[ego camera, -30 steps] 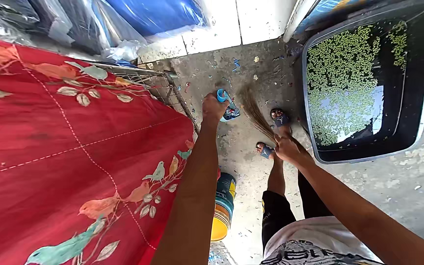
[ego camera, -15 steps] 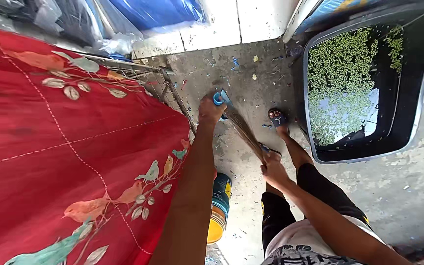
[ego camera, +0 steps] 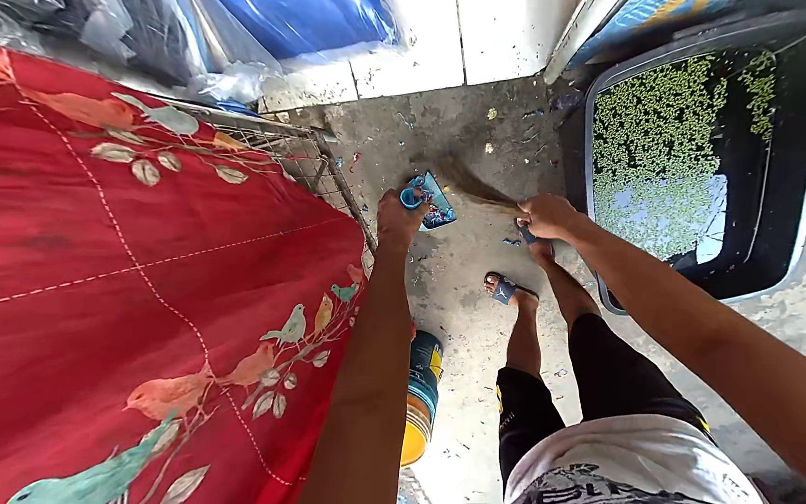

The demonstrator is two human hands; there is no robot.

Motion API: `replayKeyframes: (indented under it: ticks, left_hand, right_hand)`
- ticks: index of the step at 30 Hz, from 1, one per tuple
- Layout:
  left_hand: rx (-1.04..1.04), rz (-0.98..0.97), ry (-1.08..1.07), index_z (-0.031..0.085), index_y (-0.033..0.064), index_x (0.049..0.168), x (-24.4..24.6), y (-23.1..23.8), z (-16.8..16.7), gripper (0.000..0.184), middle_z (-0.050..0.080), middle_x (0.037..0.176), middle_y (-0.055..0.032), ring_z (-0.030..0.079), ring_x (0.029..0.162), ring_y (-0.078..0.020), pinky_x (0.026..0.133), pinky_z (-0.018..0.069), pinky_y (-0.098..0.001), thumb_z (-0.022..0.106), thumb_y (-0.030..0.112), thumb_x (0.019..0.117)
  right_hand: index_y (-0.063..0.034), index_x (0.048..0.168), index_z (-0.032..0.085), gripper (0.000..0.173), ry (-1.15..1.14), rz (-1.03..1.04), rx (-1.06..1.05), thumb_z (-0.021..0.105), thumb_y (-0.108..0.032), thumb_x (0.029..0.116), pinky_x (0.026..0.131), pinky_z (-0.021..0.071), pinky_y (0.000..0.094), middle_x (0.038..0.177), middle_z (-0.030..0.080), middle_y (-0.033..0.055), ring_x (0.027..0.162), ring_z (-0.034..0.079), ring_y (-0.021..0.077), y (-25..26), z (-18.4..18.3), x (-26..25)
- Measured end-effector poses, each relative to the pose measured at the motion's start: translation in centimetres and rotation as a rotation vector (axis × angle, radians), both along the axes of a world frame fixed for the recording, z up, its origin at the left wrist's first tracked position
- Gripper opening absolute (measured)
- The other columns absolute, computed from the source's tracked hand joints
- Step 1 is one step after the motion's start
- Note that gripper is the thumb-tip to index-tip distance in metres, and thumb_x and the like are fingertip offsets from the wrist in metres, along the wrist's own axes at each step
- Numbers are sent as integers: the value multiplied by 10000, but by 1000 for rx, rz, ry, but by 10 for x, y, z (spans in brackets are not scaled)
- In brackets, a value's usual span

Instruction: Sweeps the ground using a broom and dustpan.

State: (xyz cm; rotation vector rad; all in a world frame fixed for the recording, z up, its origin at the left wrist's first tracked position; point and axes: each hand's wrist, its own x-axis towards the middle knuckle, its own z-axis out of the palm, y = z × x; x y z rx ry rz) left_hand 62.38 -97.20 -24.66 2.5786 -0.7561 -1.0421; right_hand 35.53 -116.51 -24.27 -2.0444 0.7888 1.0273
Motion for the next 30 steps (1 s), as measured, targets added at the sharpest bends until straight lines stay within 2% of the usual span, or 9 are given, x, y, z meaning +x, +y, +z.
replayKeyframes:
  ticks: [2, 7, 12, 14, 17, 22, 24, 27, 30]
  left_hand:
    - [19, -3, -4, 724, 178, 1149, -1, 2, 5, 347, 691, 1166, -142, 658, 1125, -312, 972, 522, -593, 792, 295, 829]
    - [19, -2, -11, 716, 171, 1169, -6, 2, 10, 369, 680, 1185, -166, 651, 1130, -352, 954, 518, -627, 806, 319, 844]
    - [54, -5, -12, 711, 162, 1181, -10, -3, 12, 399, 676, 1178, -176, 650, 1126, -365, 941, 518, -634, 817, 305, 824]
    - [71, -14, 4, 710, 160, 1190, -10, -4, 12, 410, 671, 1197, -181, 643, 1142, -372, 958, 510, -643, 824, 306, 824]
    - [89, -13, 20, 707, 151, 1207, -6, -9, 14, 422, 664, 1219, -193, 635, 1162, -380, 982, 499, -652, 824, 312, 836]
    - [54, 21, 12, 706, 160, 1197, -8, -5, 14, 408, 667, 1220, -170, 642, 1143, -375, 955, 512, -649, 816, 292, 828]
    - [56, 16, 19, 705, 160, 1203, -7, -3, 16, 411, 667, 1223, -166, 643, 1146, -372, 956, 513, -644, 817, 296, 832]
    - [29, 0, 14, 709, 154, 1187, -2, 6, 13, 416, 675, 1197, -169, 649, 1137, -359, 963, 512, -637, 831, 309, 821]
    - [11, 14, 16, 709, 165, 1183, 2, 15, 10, 410, 675, 1196, -160, 647, 1141, -353, 966, 510, -637, 839, 320, 826]
  right_hand:
    - [-172, 1384, 628, 480, -69, -78, 10, 694, -219, 911, 818, 542, 687, 1153, 699, 193, 1066, 674, 421, 26, 44, -38]
    - [-241, 1603, 389, 631, 52, -527, -31, 578, -300, 1004, 997, 517, 582, 1318, 643, 167, 1164, 647, 351, 65, 128, -111]
    - [-113, 1629, 240, 728, 152, -816, -173, 581, -293, 1011, 951, 526, 638, 1359, 578, 289, 1153, 638, 459, 56, 48, -74]
    - [-71, 1563, 327, 665, 175, -770, -72, 606, -272, 993, 886, 538, 678, 1290, 600, 328, 1090, 656, 496, 52, 13, -61]
    - [-85, 1486, 460, 546, 69, -693, 13, 594, -301, 1003, 866, 553, 641, 1122, 687, 232, 1010, 689, 412, 74, 40, -62]
    - [-133, 1593, 389, 644, -17, -823, -60, 590, -313, 1008, 961, 556, 522, 1212, 691, 153, 1064, 690, 292, 109, 132, -75]
    - [-122, 1592, 369, 633, 29, -849, -144, 572, -301, 1019, 926, 557, 561, 1196, 674, 198, 1050, 685, 353, 93, 122, -59]
    - [-82, 1609, 259, 702, 154, -857, -232, 574, -286, 1016, 912, 538, 662, 1354, 568, 307, 1122, 649, 479, 55, 56, -30]
    - [-22, 1454, 424, 587, 216, -756, -122, 631, -263, 960, 843, 534, 691, 1215, 634, 324, 1068, 664, 494, 50, 18, -24]
